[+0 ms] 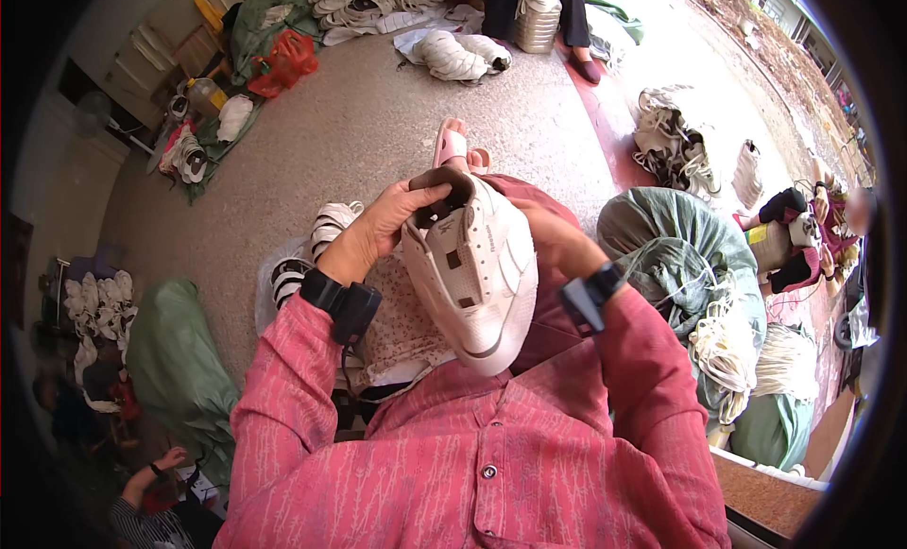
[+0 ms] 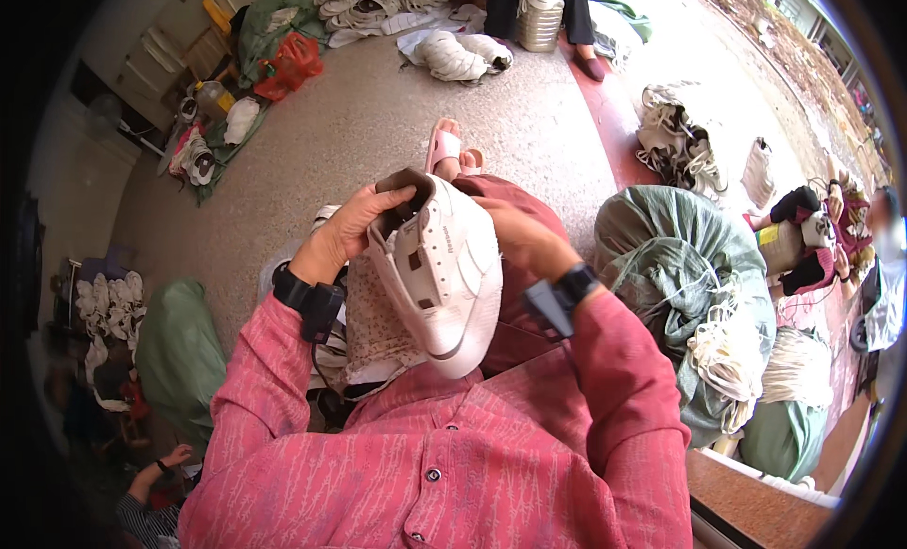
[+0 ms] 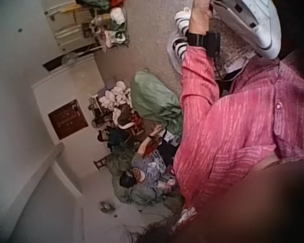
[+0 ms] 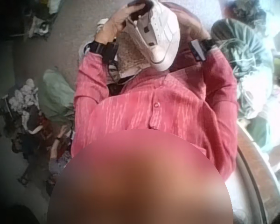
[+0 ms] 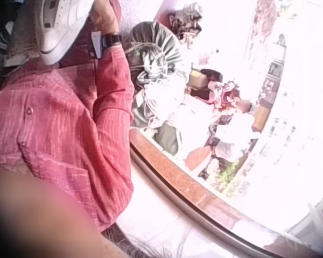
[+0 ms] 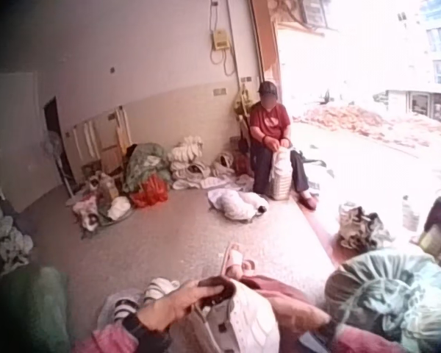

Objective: Lacing a white athletic shoe while sitting in a factory workshop.

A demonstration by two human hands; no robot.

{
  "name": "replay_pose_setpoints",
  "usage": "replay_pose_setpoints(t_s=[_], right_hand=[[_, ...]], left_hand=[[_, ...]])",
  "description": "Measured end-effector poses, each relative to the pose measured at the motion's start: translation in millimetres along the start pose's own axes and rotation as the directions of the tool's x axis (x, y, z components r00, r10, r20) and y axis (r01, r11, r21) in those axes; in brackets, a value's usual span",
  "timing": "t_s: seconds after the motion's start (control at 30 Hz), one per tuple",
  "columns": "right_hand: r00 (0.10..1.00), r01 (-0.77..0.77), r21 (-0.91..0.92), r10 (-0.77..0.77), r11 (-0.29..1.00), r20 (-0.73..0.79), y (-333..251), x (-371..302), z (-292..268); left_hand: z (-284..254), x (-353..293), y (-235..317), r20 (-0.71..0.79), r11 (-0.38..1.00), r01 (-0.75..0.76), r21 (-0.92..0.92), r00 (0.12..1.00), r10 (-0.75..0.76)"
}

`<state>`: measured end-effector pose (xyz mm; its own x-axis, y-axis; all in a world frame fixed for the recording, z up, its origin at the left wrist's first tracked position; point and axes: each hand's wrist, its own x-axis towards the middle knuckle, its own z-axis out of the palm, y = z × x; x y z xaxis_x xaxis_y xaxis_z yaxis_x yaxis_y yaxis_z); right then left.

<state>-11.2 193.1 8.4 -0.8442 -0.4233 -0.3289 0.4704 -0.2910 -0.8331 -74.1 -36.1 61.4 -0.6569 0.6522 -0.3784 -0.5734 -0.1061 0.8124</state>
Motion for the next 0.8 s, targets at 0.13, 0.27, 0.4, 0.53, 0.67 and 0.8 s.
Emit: replay_pose_setpoints(t_s=[0.13, 0.27, 0.4, 0.53, 0.67, 0.8], right_hand=[[0.954, 0.290, 0.320, -0.248, 0.902, -0.168, 9.6, -27.1, -50.8], [0.874, 0.352, -0.198, -0.397, 0.915, -0.281, -26.9, -35.9, 17.2], [0.705, 0.348, -0.659, -0.650, 0.667, -0.285, 8.7, 27.8, 31.0], [0.743, 0.288, -0.692, -0.611, 0.662, -0.275, 26.0, 48.2, 13.5], [0.723, 0.408, -0.661, -0.665, 0.630, -0.188, 34.0, 42.4, 8.1], [0.579, 0.385, -0.807, -0.798, 0.448, -0.166, 51.5, 22.0, 29.6]], left_hand=[[4.1, 6.8, 0.6, 0.004, 0.959, -0.082, 0.270, 0.996, 0.084], [1.3, 30.8, 2.7, -0.038, 0.852, -0.068, 0.519, 0.994, 0.103], [-0.7, 49.8, -16.6, -0.034, 0.827, -0.085, 0.555, 0.992, 0.125], [8.8, 31.3, -42.3, -0.087, 0.941, -0.199, 0.274, 0.969, 0.231], [6.9, 22.3, -81.4, -0.013, 0.603, -0.432, 0.671, 0.806, 0.592], [8.5, -0.9, -113.8, -0.023, 0.536, -0.558, 0.633, 0.679, 0.734]])
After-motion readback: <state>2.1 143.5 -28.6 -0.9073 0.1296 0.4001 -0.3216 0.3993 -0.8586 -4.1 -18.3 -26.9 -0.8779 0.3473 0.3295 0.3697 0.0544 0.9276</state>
